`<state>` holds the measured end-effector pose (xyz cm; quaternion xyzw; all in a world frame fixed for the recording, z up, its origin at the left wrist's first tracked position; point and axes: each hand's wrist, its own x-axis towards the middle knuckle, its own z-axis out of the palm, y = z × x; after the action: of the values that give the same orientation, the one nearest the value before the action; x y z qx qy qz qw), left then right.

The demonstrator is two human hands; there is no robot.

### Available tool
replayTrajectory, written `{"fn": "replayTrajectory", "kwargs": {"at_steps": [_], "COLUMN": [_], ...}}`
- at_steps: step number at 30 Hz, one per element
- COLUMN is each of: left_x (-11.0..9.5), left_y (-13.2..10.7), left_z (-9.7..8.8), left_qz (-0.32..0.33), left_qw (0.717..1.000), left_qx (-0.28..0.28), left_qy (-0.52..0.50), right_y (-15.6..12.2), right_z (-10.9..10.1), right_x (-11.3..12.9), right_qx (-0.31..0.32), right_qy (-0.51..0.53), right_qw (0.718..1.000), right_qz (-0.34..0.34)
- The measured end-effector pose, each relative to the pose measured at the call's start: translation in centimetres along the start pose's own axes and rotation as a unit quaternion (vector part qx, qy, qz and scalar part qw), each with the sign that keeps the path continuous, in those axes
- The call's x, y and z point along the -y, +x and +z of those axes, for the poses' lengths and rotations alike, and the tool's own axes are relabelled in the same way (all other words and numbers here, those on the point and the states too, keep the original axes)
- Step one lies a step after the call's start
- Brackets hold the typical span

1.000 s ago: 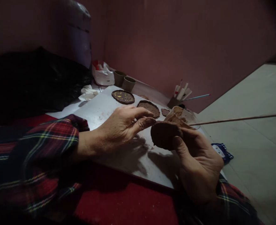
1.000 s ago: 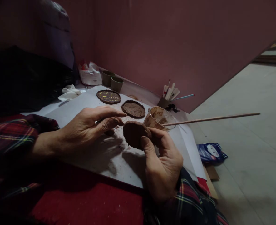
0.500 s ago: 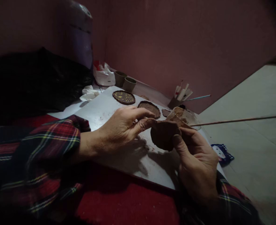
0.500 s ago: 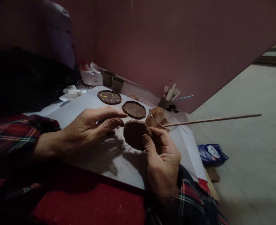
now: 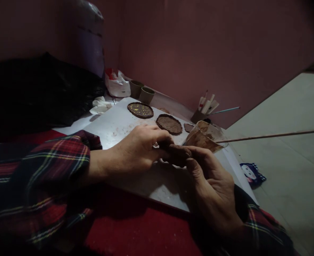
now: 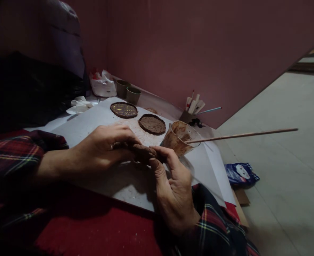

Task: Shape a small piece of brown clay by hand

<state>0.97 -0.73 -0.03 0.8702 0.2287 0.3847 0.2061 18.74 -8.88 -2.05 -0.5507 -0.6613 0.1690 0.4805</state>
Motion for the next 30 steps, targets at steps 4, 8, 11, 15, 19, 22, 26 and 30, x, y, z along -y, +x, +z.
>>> {"fn": "replayTrajectory", "kwargs": {"at_steps": [4, 8, 11, 15, 19, 22, 26, 30], "left_x": [0.12, 0.38, 0.62, 0.78, 0.61, 0.44, 0.38, 0.3], "left_y": [0.0, -0.04, -0.03, 0.01, -0.02, -0.04, 0.08, 0.1], "left_z": [0.06, 0.22, 0.34, 0.38, 0.22, 0.16, 0.29, 0.2], "left_qz": [-0.005, 0.032, 0.055, 0.055, 0.014, -0.019, -0.022, 0.001], "left_qw": [1.0, 0.999, 0.998, 0.998, 1.0, 0.999, 0.999, 0.999], "left_qx": [-0.026, -0.009, 0.001, -0.001, 0.005, 0.02, 0.032, 0.021], "left_qy": [0.004, -0.018, -0.03, -0.009, 0.018, 0.032, 0.032, 0.032], "right_y": [0.19, 0.32, 0.34, 0.3, 0.34, 0.44, 0.47, 0.29], "right_z": [-0.04, -0.02, 0.03, 0.07, 0.04, 0.01, 0.02, 0.02], "right_x": [-0.27, -0.48, -0.46, -0.24, -0.08, -0.03, 0.04, 0.01], "right_qx": [-0.007, -0.014, -0.019, -0.003, -0.011, -0.012, 0.004, 0.014], "right_qy": [-0.025, -0.032, -0.038, -0.057, -0.07, -0.074, -0.065, -0.053], "right_qw": [1.0, 0.999, 0.999, 0.997, 0.997, 0.997, 0.998, 0.998], "right_qz": [-0.015, -0.012, -0.023, -0.044, -0.028, -0.011, -0.008, -0.01]}}
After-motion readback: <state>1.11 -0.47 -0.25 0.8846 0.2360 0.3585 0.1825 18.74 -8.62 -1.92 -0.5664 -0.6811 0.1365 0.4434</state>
